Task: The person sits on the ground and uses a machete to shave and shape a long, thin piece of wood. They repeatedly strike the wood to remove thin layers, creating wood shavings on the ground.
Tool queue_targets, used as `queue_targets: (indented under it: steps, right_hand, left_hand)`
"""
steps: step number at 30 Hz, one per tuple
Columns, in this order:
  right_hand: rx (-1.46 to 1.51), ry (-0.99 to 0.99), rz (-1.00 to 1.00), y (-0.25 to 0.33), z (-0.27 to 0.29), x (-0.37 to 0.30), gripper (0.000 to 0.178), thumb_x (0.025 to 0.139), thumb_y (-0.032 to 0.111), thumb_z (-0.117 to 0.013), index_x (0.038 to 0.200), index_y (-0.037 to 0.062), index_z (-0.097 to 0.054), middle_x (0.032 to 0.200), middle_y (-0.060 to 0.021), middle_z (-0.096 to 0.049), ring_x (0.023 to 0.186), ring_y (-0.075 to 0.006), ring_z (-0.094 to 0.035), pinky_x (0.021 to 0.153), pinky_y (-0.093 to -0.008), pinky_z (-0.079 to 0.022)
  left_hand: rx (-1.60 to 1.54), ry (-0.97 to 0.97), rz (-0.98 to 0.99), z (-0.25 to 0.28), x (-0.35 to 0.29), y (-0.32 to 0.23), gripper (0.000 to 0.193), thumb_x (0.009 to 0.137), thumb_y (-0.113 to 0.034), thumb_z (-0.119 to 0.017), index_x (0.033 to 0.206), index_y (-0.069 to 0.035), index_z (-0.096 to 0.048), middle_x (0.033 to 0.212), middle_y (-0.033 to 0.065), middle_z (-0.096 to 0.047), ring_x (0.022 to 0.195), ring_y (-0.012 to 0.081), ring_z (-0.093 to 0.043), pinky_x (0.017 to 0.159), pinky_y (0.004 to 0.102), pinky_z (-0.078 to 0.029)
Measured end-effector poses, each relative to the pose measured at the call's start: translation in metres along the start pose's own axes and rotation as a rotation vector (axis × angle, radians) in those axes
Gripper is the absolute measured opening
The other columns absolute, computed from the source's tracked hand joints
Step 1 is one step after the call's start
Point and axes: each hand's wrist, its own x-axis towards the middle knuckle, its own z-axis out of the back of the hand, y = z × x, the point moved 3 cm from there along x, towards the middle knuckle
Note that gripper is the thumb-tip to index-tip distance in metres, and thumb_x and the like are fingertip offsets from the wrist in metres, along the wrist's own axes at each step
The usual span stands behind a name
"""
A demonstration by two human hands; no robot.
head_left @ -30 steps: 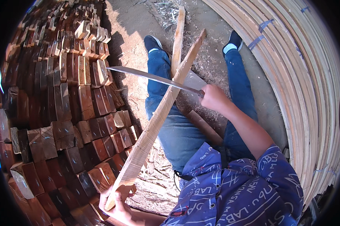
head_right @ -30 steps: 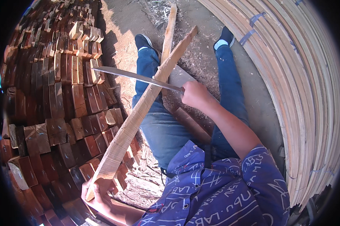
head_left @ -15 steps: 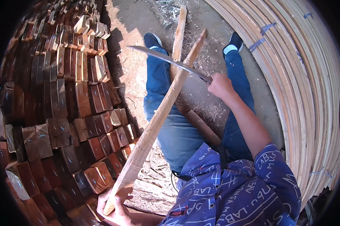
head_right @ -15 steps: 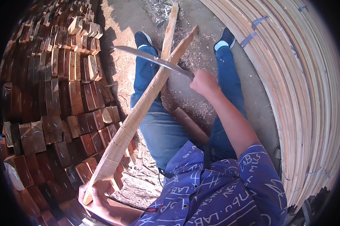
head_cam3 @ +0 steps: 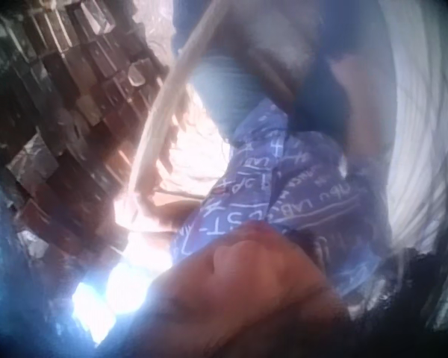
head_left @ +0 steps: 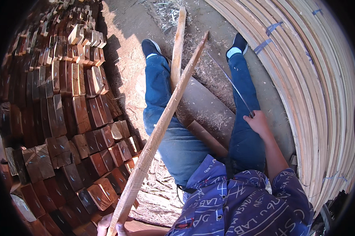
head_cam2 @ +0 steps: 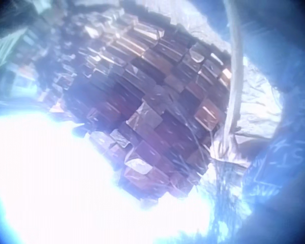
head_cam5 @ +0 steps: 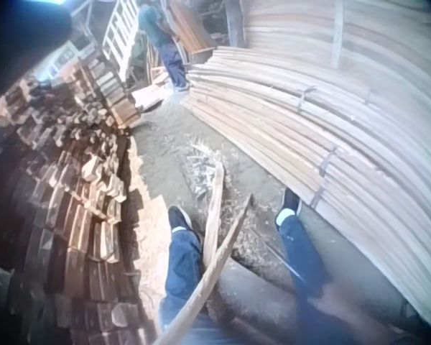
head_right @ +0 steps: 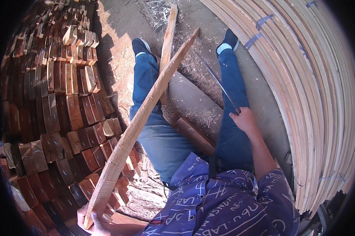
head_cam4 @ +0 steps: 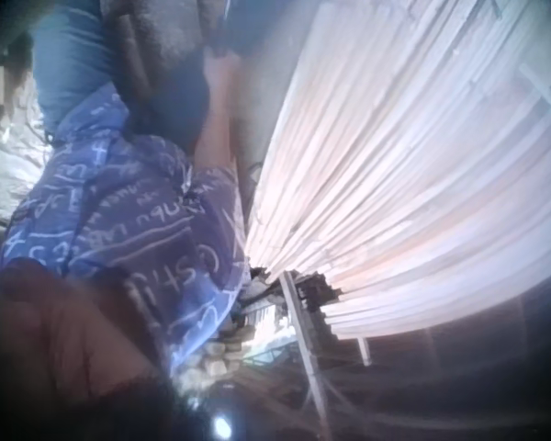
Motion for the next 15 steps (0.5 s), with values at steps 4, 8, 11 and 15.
queue_targets:
  steps: [4, 8, 11, 15]
  right_hand:
    - [0.038, 0.014, 0.024, 0.010, -0.007, -0.015, 0.032, 0.078, 0.025, -0.076, 0.084, -0.0052, -0.067, 0.077, -0.0233, -0.067, 0.076, -0.0368, -0.067, 0.072, -0.0431, -0.051]
    - [0.146, 0.030, -0.016, 0.008, -0.005, -0.036, 0.031, 0.078, 0.022, -0.075, 0.088, -0.0063, -0.068, 0.076, -0.0216, -0.067, 0.075, -0.0339, -0.067, 0.073, -0.0426, -0.050]
    - [0.265, 0.048, -0.035, 0.004, 0.002, -0.053, 0.026, 0.080, 0.021, -0.074, 0.080, -0.0042, -0.066, 0.067, -0.0140, -0.064, 0.061, -0.0251, -0.063, 0.061, -0.0395, -0.051]
    - [0.781, 0.228, -0.029, -0.009, 0.005, -0.071, 0.025, 0.084, 0.022, -0.072, 0.077, 0.0051, -0.055, 0.058, -0.0012, -0.050, 0.046, -0.0117, -0.049, 0.044, -0.0301, -0.042]
  left_hand:
    - [0.102, 0.144, -0.241, -0.008, 0.007, -0.017, 0.027, 0.081, -0.016, -0.074, 0.096, 0.004, -0.062, 0.086, 0.0239, -0.069, 0.073, 0.0281, -0.072, 0.065, 0.0333, -0.058]
    - [0.118, 0.214, -0.393, -0.014, 0.001, -0.030, 0.026, 0.080, -0.013, -0.074, 0.096, 0.003, -0.062, 0.087, 0.0265, -0.071, 0.076, 0.0309, -0.073, 0.069, 0.0345, -0.059]
    - [0.115, 0.231, -0.466, -0.027, -0.006, -0.048, 0.026, 0.072, -0.009, -0.076, 0.095, 0.002, -0.067, 0.089, 0.0238, -0.072, 0.081, 0.0354, -0.074, 0.070, 0.0367, -0.059]
    - [0.207, 0.277, -0.720, -0.038, -0.012, -0.067, 0.025, 0.065, -0.006, -0.078, 0.089, -0.001, -0.072, 0.090, 0.0187, -0.073, 0.084, 0.0325, -0.074, 0.066, 0.0337, -0.059]
